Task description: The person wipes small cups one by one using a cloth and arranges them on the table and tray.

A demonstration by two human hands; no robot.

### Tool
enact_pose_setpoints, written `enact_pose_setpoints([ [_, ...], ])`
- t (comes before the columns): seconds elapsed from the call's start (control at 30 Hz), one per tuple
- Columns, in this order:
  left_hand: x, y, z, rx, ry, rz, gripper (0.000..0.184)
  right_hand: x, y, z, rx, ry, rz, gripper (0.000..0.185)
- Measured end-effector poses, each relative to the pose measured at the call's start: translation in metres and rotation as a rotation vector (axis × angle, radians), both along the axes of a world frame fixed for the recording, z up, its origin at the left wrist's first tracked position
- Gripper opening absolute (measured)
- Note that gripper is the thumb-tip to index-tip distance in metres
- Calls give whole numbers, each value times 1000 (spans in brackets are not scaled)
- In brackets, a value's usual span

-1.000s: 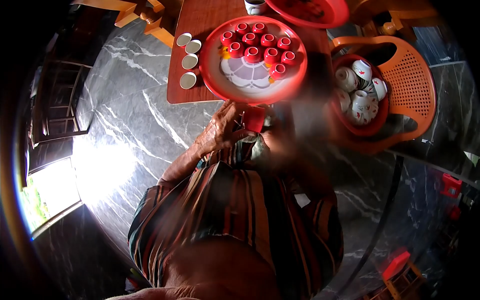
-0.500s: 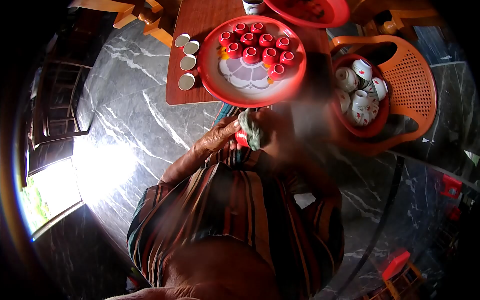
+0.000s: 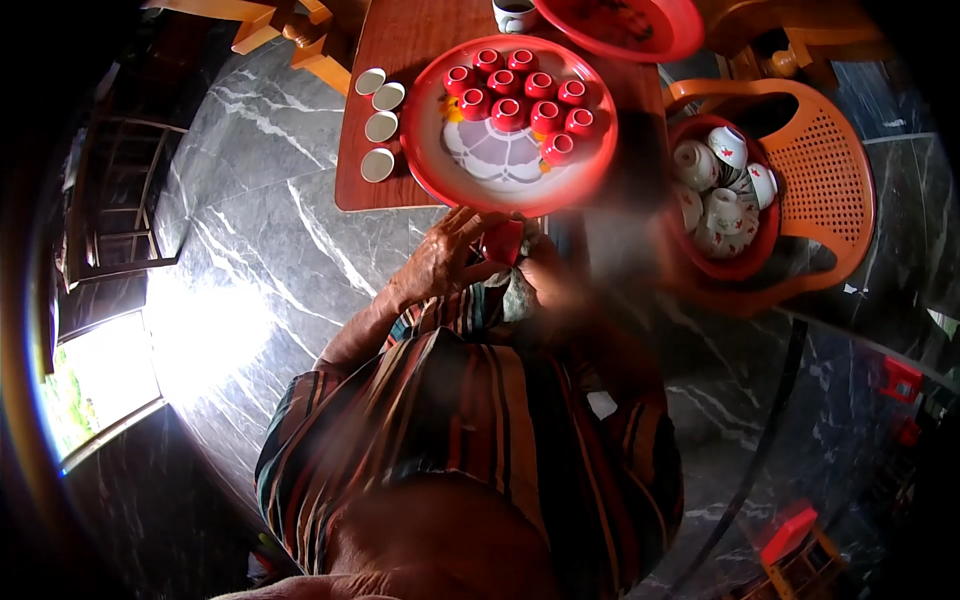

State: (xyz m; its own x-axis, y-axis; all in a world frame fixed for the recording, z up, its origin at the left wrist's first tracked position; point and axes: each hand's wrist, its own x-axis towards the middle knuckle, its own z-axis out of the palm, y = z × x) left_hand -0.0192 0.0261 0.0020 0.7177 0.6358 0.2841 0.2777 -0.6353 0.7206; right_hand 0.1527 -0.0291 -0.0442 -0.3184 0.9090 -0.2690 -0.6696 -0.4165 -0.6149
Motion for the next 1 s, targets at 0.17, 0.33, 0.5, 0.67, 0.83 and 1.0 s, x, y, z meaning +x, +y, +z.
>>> enact_pose_setpoints([
  [0.17,-10,12,-17,-543,-250,120,49,18,-11,-38,84,-454,-253,29],
  [0.33,-35,73,-42,-804,-771,275,58,32,-28,-1,-127,-261,-258,36],
  [0.5,-43,149,-34,-504,-604,449,54,33,-44,-18,144,-187,-225,44],
  [0.67,-38,240,-65,172,-3,766,57,30,-57,-21,145,-183,-227,43],
  [0.83,-29,303,-84,318,379,807,63,32,-64,-28,128,-181,-232,43],
  [1.0,-29,338,-113,72,491,837,69,35,-67,-32,117,-184,-246,42],
])
